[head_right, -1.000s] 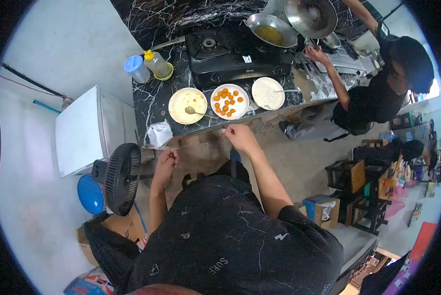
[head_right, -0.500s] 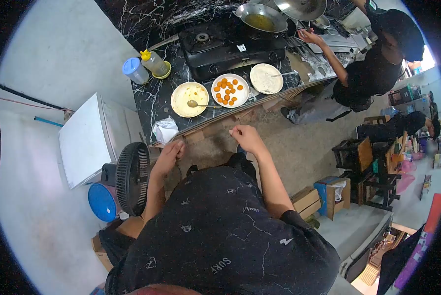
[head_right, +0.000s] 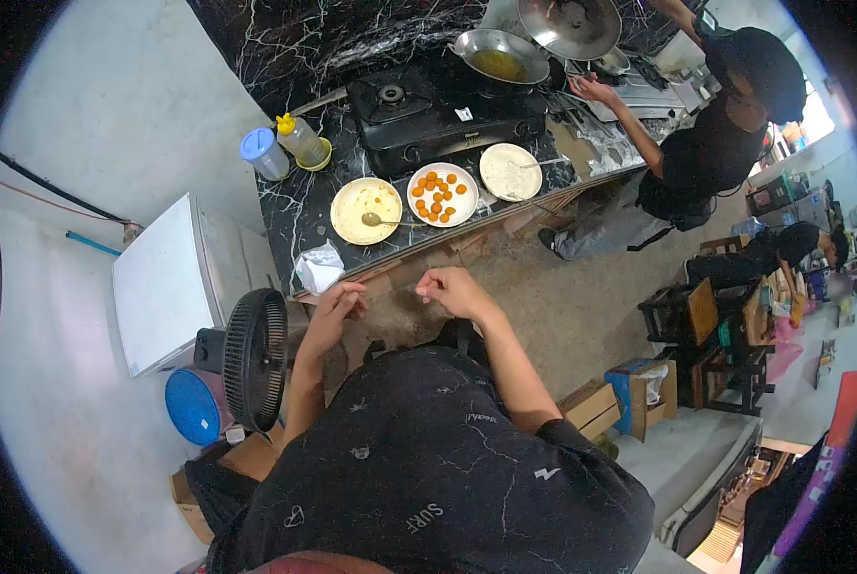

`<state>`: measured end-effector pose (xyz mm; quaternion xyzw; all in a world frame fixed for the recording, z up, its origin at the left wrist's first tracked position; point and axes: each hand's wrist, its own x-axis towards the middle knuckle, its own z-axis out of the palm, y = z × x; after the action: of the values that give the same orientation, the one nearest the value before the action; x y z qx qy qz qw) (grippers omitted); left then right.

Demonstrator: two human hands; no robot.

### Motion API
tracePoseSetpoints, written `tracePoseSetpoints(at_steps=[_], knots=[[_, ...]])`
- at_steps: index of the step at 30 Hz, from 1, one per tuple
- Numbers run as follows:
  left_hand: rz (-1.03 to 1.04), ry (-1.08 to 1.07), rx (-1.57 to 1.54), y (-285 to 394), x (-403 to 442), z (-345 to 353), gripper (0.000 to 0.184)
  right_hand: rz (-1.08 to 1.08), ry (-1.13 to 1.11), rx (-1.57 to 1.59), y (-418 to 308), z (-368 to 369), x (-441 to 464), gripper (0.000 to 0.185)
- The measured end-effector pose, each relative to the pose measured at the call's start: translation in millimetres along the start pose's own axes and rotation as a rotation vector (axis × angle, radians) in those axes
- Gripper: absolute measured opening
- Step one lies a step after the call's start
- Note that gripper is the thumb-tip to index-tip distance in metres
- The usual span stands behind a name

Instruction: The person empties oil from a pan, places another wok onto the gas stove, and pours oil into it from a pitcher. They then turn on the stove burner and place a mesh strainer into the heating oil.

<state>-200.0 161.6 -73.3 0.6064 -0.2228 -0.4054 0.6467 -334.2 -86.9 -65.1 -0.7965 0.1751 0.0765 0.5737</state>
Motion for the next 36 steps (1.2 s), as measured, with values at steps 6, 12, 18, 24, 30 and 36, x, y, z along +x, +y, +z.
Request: tracePoseSetpoints(at_steps=[6,12,18,24,30,36], knots=[[-0.041,-0.044,-0.016,-2,-4,8,0.023,-0.004,0.026,0.04,10,5,1,0.016],[-0.013,-0.083,-0.055,-5,-8,12,0.026,0.003,-0.078,-0.075,-11,3,-1,0.016],[-0.085,-0.042,-0.061,-3,-3,23,0.029,-0.252,-0.004,-0.021,-39,36,-1,0.018],[-0.151,-0.093,-0.207,-11,10,34,0.037,-0.135,-0.192,0.036,-52,44,-13,0.014],[-0.007,-0.111,0.027,6,-4,45,0.031,-0.28,-0.29,-0.026,-42,47,-11,0.016],[0.039,0.028,0.298,21,-17,46,0.023,-0.051,-0.499,0.598,-35,39,-13,0.044]])
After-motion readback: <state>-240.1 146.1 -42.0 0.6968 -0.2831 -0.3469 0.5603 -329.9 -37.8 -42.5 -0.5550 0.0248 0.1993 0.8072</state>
